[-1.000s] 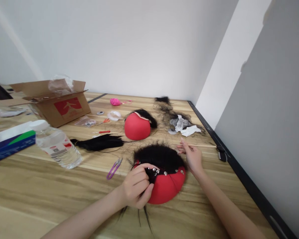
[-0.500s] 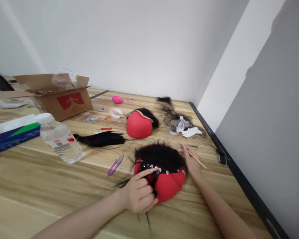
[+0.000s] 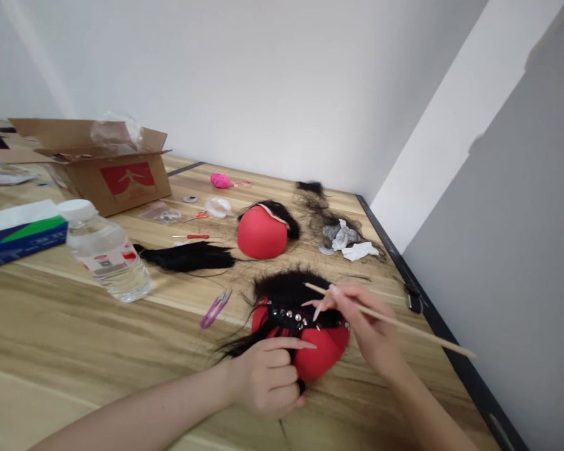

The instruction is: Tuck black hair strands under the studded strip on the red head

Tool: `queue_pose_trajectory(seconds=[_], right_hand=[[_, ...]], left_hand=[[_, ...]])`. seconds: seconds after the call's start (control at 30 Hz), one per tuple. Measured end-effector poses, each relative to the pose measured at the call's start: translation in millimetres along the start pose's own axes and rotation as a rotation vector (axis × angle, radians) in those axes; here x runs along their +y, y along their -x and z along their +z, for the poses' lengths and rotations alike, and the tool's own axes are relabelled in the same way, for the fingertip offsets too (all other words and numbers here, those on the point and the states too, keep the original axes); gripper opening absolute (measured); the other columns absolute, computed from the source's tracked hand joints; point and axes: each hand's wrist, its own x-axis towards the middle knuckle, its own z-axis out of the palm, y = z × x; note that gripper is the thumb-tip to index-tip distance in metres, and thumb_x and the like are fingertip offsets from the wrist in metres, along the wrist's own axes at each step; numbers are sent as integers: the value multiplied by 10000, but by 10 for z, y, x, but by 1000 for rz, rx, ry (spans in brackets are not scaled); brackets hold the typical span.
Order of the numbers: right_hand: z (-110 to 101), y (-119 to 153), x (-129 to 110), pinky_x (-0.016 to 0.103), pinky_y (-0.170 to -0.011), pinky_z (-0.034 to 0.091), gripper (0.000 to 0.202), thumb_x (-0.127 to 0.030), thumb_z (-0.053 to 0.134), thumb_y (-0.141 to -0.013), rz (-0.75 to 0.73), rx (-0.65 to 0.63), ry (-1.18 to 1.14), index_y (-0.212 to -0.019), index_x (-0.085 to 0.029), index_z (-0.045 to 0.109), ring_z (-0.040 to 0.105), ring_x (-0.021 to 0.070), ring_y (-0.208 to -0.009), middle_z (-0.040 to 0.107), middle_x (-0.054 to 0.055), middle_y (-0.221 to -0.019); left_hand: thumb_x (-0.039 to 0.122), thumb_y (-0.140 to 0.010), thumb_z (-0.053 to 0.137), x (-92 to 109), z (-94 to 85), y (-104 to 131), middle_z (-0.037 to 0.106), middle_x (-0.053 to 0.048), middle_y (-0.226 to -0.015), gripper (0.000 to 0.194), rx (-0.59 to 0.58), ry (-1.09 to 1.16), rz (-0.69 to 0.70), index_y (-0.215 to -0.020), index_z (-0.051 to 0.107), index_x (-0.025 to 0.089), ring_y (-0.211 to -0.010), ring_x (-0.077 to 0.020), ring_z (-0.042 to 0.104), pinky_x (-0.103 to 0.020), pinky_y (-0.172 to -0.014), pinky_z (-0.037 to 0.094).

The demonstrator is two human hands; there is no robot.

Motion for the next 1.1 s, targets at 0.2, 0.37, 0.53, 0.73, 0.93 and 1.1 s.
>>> queue_pose_trajectory(seconds=[0.2,0.37,0.53,0.73,0.93,1.1], right_hand=[[121,98,-3,279,-655,495,161,-219,530,-921,-78,-168,23,-778,-203,603,572,130,-596,588,-10,-626],[138,109,143,345,-813,505,192,-246,432,-971,-31,-143,-38,-826,-208,551,517,87,-477,531,-59,-577],[139,132,237,259,-580,504,214,-308,501,-936,-17,-92,34,-759,-197,547,454,74,-428,517,-46,-601],[152,110,237,219,-412,431,296,-361,477,-943,85,-69,20,-713,-202,575,474,95,-404,483,-46,-504],[164,91,215,216,-399,430,306,-356,510,-925,46,-49,110,-679,-204,608,523,99,-424,588,-4,-580],[164,93,226,226,-423,448,290,-336,515,-924,21,-49,128,-684,-206,614,527,106,-430,565,-9,-554]], left_hand=[[173,-813,513,-6,7,-10,391,46,-482,288,50,-7,-5,-526,496,179,-484,-96,326,-303,-979,526],[192,-835,505,-1,-3,-10,371,51,-485,312,10,-14,-18,-523,491,183,-482,-96,309,-298,-1004,504],[196,-853,482,6,-15,-5,382,51,-492,328,-1,-11,-24,-526,480,188,-485,-102,305,-292,-998,509],[186,-864,468,-1,-5,-30,378,51,-487,365,25,-1,-22,-500,455,190,-477,-97,305,-286,-999,507],[180,-846,492,-2,-9,-39,382,49,-483,355,25,2,-26,-494,452,188,-481,-99,303,-280,-986,513],[176,-831,499,-1,-5,-42,365,51,-488,328,24,-1,-30,-503,478,182,-482,-96,296,-273,-1006,497]])
